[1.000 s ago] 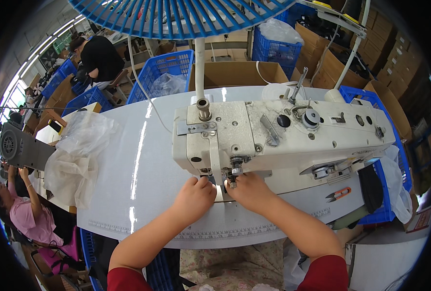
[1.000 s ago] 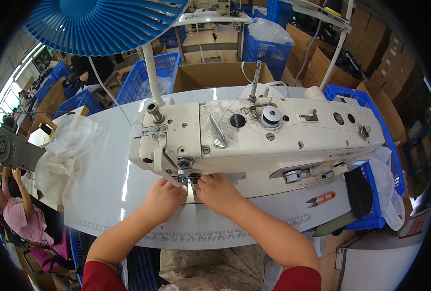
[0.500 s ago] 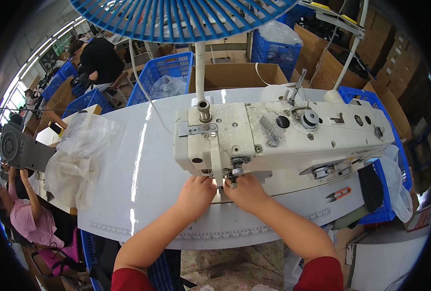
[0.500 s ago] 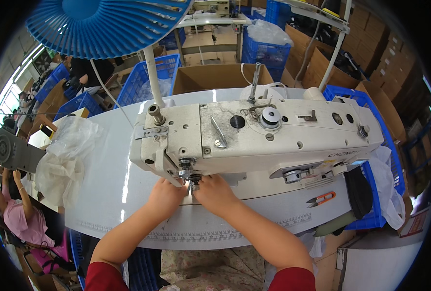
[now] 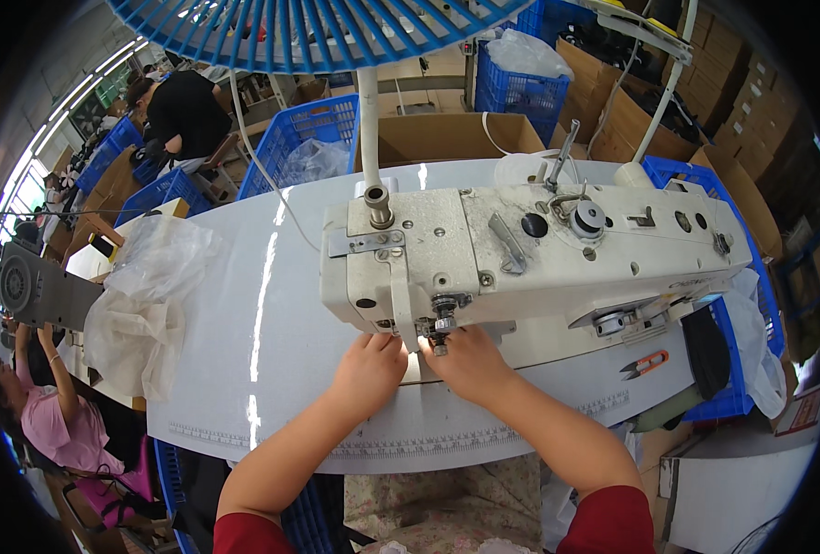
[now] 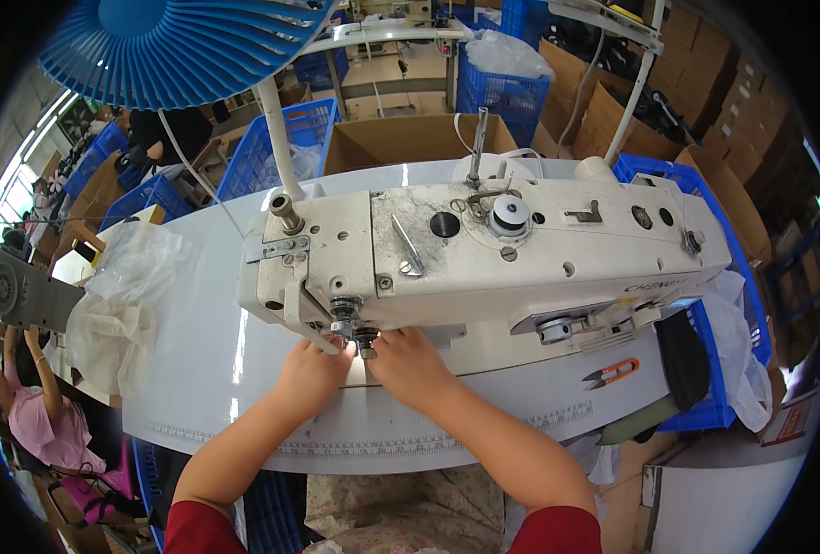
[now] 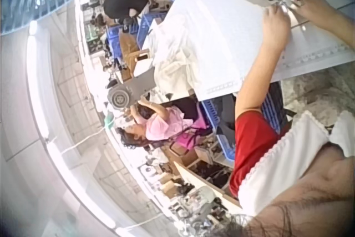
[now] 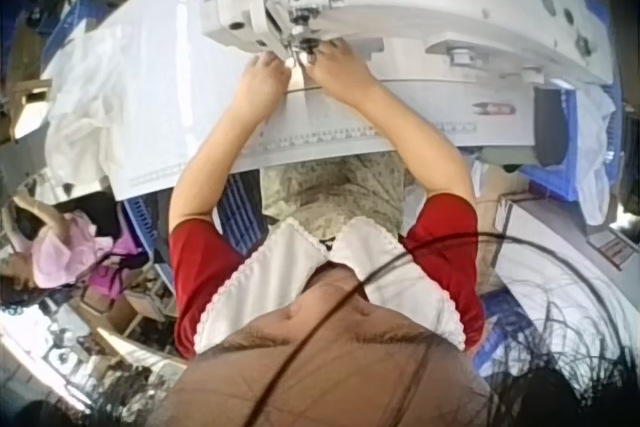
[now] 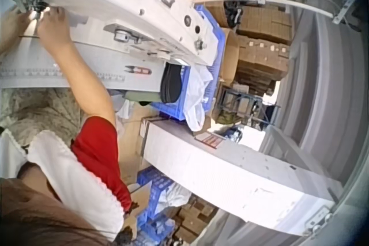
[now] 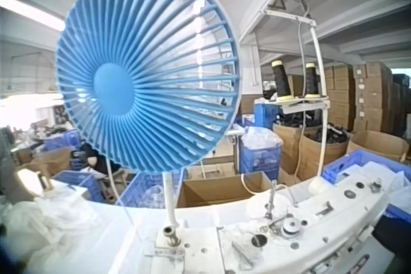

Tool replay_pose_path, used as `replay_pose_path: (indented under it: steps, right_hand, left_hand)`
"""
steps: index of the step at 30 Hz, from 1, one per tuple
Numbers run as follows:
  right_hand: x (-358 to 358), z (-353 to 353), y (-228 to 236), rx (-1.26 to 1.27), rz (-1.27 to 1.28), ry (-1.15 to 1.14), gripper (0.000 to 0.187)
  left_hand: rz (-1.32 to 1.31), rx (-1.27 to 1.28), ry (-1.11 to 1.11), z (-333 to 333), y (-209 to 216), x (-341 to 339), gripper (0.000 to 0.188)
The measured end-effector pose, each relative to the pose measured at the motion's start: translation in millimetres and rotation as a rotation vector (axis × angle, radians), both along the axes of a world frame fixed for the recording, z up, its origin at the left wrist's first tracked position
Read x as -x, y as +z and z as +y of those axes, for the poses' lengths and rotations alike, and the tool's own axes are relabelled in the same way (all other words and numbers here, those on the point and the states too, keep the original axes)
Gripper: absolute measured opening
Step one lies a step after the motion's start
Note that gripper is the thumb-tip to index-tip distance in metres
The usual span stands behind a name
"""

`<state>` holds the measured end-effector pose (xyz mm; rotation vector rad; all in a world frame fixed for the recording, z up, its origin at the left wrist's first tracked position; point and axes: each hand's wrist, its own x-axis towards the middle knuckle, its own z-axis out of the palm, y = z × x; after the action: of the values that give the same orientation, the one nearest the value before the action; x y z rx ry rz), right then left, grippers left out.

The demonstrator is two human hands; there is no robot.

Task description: The person sews pieces of black fabric together using an industrial sewing machine, then trims the thread with thread snips.

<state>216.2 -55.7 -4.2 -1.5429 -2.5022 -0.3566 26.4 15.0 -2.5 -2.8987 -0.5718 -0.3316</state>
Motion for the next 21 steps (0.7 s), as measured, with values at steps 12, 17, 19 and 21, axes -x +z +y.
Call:
replay_pose_path:
  steps: [12, 17, 19, 21]
  right_hand:
    - [0.5, 4.6, -10.5, -0.018, 0.083, -0.037, 0.025]
    - [1.1, 9.6, -13.7, 0.066, 0.306, -0.096, 0.016]
    - [-0.1, 10.9, -15.1, 0.047, 0.326, -0.099, 0.017]
    - [-0.8, 12.2, -15.8, 0.027, 0.347, -0.102, 0.019]
  left_hand:
    - [0.026, 0.055, 0.011, 4.7, -3.6, 2.2, 0.017]
    - [0.086, 0.130, 0.070, 5.7, 2.2, 0.8, 0.020]
    - [0.084, 0.152, 0.097, 5.9, 3.4, -0.7, 0.020]
    - [0.081, 0.175, 0.124, 7.0, 4.4, -1.4, 0.019]
